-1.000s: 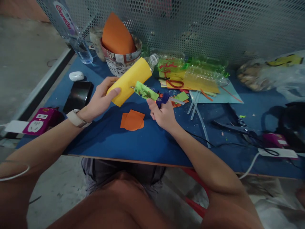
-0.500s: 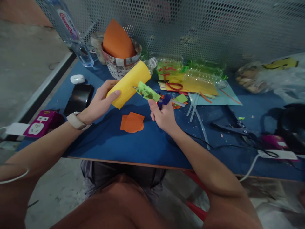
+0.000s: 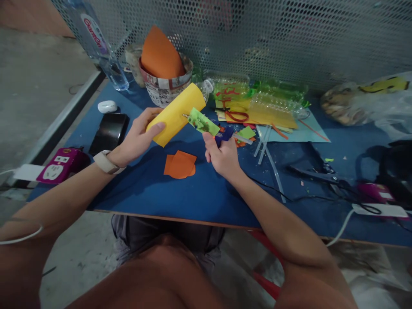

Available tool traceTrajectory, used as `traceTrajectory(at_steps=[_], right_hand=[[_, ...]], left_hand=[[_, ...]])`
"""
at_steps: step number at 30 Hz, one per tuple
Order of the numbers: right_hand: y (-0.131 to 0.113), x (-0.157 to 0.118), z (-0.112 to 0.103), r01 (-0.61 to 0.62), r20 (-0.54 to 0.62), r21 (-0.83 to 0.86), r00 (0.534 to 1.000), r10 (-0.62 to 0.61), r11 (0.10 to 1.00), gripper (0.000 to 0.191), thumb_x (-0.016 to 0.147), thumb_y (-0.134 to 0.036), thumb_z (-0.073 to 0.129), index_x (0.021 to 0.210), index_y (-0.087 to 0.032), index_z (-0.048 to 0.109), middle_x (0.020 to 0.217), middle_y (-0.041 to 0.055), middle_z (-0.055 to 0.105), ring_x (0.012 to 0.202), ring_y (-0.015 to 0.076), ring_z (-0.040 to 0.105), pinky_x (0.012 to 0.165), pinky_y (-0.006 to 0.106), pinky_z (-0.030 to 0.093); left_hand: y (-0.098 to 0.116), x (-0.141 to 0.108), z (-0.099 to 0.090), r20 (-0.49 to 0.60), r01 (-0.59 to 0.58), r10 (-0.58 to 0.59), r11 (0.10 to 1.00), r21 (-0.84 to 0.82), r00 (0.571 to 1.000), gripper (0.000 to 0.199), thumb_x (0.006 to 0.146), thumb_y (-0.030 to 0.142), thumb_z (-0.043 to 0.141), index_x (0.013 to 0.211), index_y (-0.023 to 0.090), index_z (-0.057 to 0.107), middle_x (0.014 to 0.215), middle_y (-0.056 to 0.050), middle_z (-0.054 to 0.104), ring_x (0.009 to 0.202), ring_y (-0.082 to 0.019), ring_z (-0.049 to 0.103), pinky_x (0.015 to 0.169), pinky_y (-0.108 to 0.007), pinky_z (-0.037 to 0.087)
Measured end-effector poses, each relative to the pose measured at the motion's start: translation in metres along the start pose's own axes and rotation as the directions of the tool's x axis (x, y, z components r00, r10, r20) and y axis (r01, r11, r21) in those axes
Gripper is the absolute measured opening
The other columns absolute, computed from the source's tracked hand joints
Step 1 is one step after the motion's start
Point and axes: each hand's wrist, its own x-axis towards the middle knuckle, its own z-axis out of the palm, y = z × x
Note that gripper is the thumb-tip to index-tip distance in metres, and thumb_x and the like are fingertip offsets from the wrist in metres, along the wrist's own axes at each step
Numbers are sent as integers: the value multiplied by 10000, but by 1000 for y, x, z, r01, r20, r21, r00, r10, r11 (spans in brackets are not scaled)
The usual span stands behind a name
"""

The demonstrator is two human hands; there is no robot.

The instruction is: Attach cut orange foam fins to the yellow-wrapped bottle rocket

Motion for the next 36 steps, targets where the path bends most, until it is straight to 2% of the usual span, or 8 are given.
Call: traceTrajectory(at_steps=[5, 11, 17, 21, 25, 29, 31, 36], right_hand=[[2, -1, -1, -7, 7, -66, 1000, 8, 998, 809, 968, -1011, 653, 625, -297, 486, 495, -28, 493, 421, 169, 556, 443, 359, 450], [4, -1, -6, 52, 18, -223, 999, -49, 973, 786, 1038, -983, 567, 645, -303, 546, 514, 11, 563, 490, 204, 566, 580, 409, 561], [0, -3, -7, 183, 11, -456, 980, -200, 871, 629, 1062, -902, 625, 882, -301, 578, 661, 14, 551, 649, 261, 601, 659, 399, 498], [-3, -1, -14, 175, 12, -598, 978, -210, 782, 539, 1084, -811, 661, 969, -289, 596, 861, 84, 702, 801, 307, 706, 714, 407, 515], [-17, 8, -43, 159, -31, -704, 967, -253, 693, 478, 1108, -773, 626, 1093, -295, 637, 1039, 133, 775, 928, 368, 756, 791, 477, 574], [-35, 20, -88, 282, 126, -788, 944, -304, 547, 368, 1160, -713, 516, 1177, -368, 643, 1153, 168, 756, 1060, 410, 748, 866, 554, 595], [-32, 27, -111, 308, 157, -816, 933, -324, 490, 318, 1134, -605, 592, 1182, -295, 643, 1147, 189, 744, 1049, 417, 743, 871, 556, 582], [15, 43, -148, 241, 246, -866, 968, -47, 439, 272, 857, -288, 808, 1110, -232, 722, 1086, 130, 732, 889, 290, 674, 829, 470, 552]], left_hand=[[-1, 0, 1, -14, 7, -7, 1000, 15, 1000, 591, 1093, 719, 711, 1431, 235, 695, 1422, -135, 798, 1266, -331, 765, 1108, -485, 636], [-3, -1, 1, -26, 24, -22, 997, 80, 999, 587, 1085, 690, 718, 1431, 216, 695, 1427, -145, 797, 1243, -332, 766, 1114, -495, 628], [-3, -2, 1, -38, 1, 4, 990, 140, 999, 588, 1089, 684, 712, 1436, 210, 692, 1418, -148, 794, 1245, -331, 764, 1109, -493, 629], [-1, -3, -1, -54, -22, 32, 984, 174, 998, 592, 1076, 700, 736, 1433, 229, 692, 1432, -135, 797, 1263, -331, 756, 1121, -487, 635], [-4, 0, -5, -98, 6, 14, 978, 209, 995, 616, 1063, 704, 758, 1455, 234, 684, 1400, -138, 798, 1234, -338, 764, 1137, -522, 636], [-17, 4, -8, -144, 5, 22, 982, 189, 989, 671, 1046, 790, 758, 1442, 255, 674, 1332, -135, 800, 1251, -357, 762, 1180, -561, 621], [-21, 5, -9, -141, -3, 28, 985, 171, 990, 722, 1034, 857, 734, 1443, 265, 671, 1331, -136, 794, 1275, -368, 757, 1202, -585, 612], [-18, 6, -10, -127, -16, 40, 984, 180, 991, 847, 991, 978, 680, 1441, 261, 667, 1367, -147, 772, 1302, -385, 748, 1206, -619, 614]])
